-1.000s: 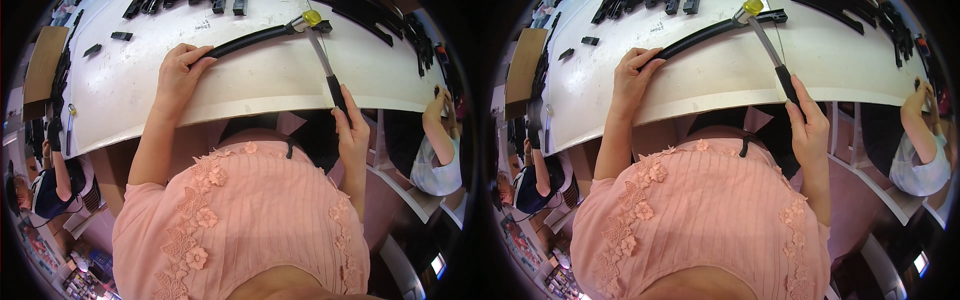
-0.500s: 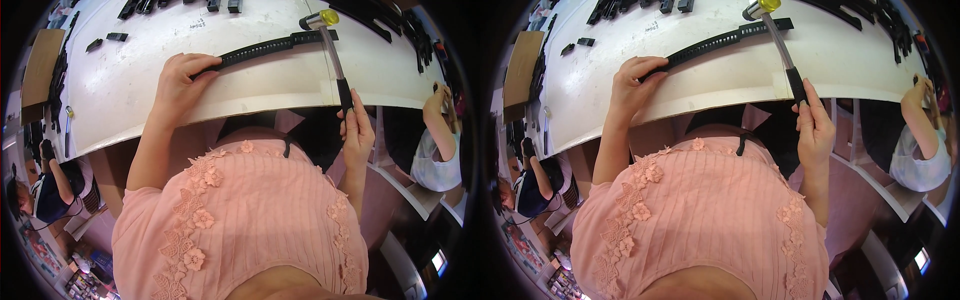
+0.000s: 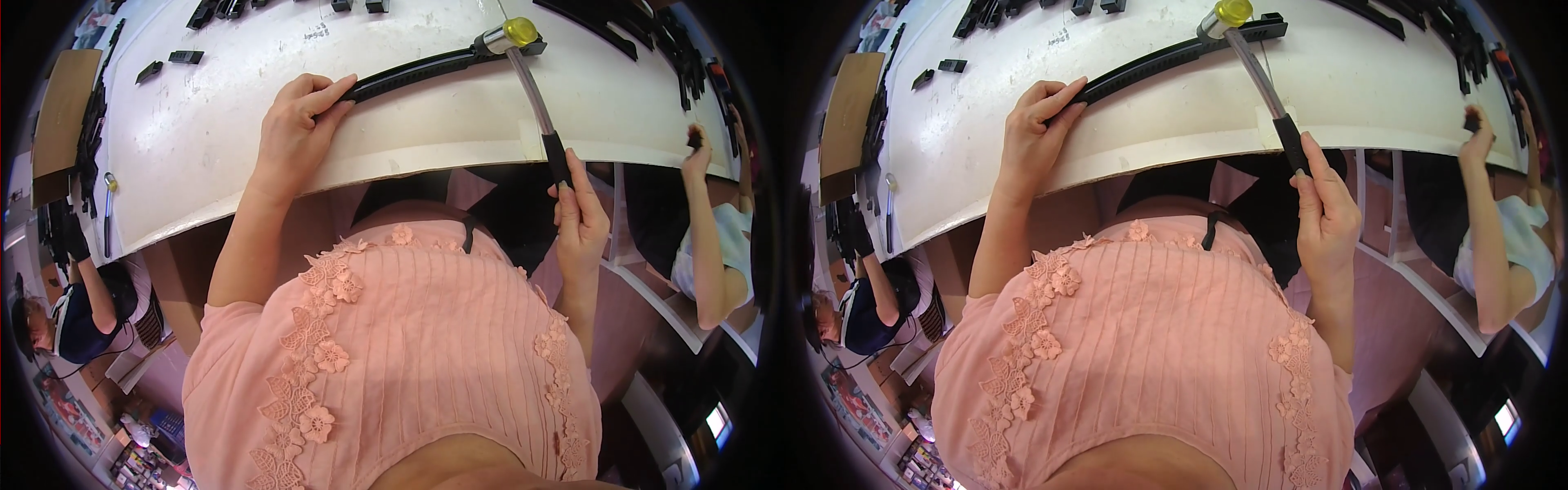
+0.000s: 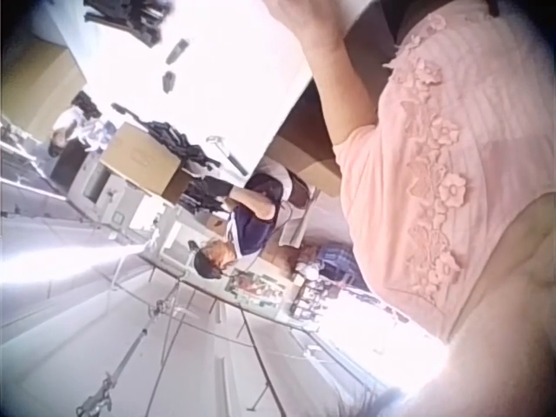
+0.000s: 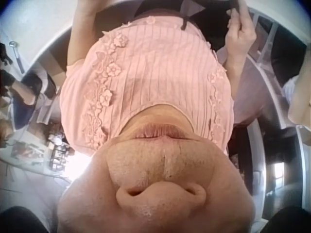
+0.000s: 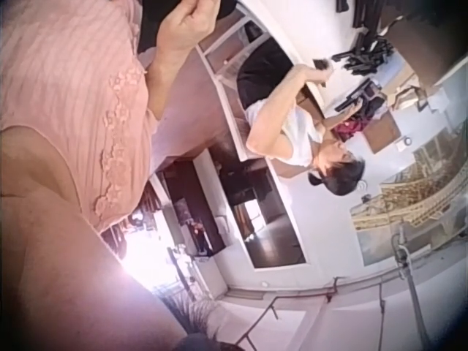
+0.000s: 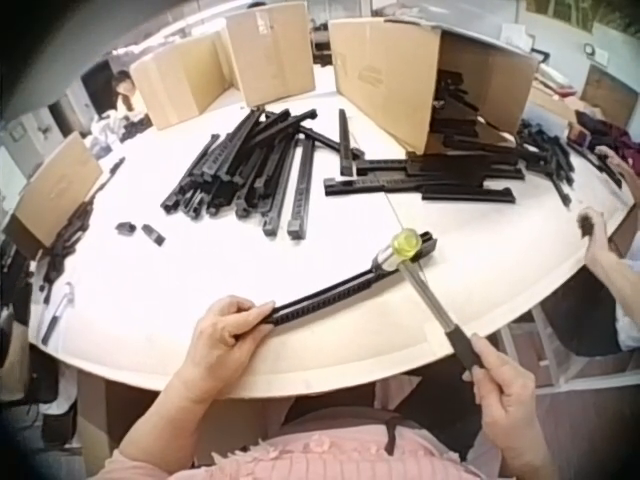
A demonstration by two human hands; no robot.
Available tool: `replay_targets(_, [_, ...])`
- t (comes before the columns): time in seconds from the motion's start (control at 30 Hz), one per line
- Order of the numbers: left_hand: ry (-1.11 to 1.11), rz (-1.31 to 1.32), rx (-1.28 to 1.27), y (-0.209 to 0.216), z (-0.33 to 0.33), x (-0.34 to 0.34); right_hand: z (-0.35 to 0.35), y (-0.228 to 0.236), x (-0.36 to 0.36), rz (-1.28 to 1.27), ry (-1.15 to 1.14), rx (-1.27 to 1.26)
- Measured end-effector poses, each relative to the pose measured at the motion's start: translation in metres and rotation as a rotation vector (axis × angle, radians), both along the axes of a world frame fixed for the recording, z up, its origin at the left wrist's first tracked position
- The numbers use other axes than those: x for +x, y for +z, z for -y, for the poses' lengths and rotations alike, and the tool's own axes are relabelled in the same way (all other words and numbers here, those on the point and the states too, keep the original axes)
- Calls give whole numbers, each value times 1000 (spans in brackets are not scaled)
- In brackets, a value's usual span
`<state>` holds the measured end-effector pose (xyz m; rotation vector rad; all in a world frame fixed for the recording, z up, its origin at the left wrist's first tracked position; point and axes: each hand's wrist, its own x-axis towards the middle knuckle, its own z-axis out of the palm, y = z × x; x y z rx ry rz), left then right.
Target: The person assembles black plastic components by inserting plastic clips into plastic bars and tapping them into place with a rubber mallet.
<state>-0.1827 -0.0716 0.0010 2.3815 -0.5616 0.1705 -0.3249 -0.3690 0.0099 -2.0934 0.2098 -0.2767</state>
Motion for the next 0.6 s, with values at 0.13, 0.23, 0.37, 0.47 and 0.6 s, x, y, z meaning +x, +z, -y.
replay_targets(0.13, [-8, 2, 3, -1, 0, 2, -1, 2, 2, 47, 31, -127])
replay_targets(0.23, [1, 9, 12, -2, 0, 1, -3, 10, 4, 37, 24, -137])
replay_targets(0.37, [6, 7, -14, 0, 1, 1, 2, 7, 4, 87, 26, -137])
replay_targets(0.47, [-11, 58, -12, -2, 0, 1, 1, 8, 3, 39, -19, -98])
replay_targets(0.6, [-10, 37, -50, -1, 2, 0, 5, 2, 0, 46, -27, -97])
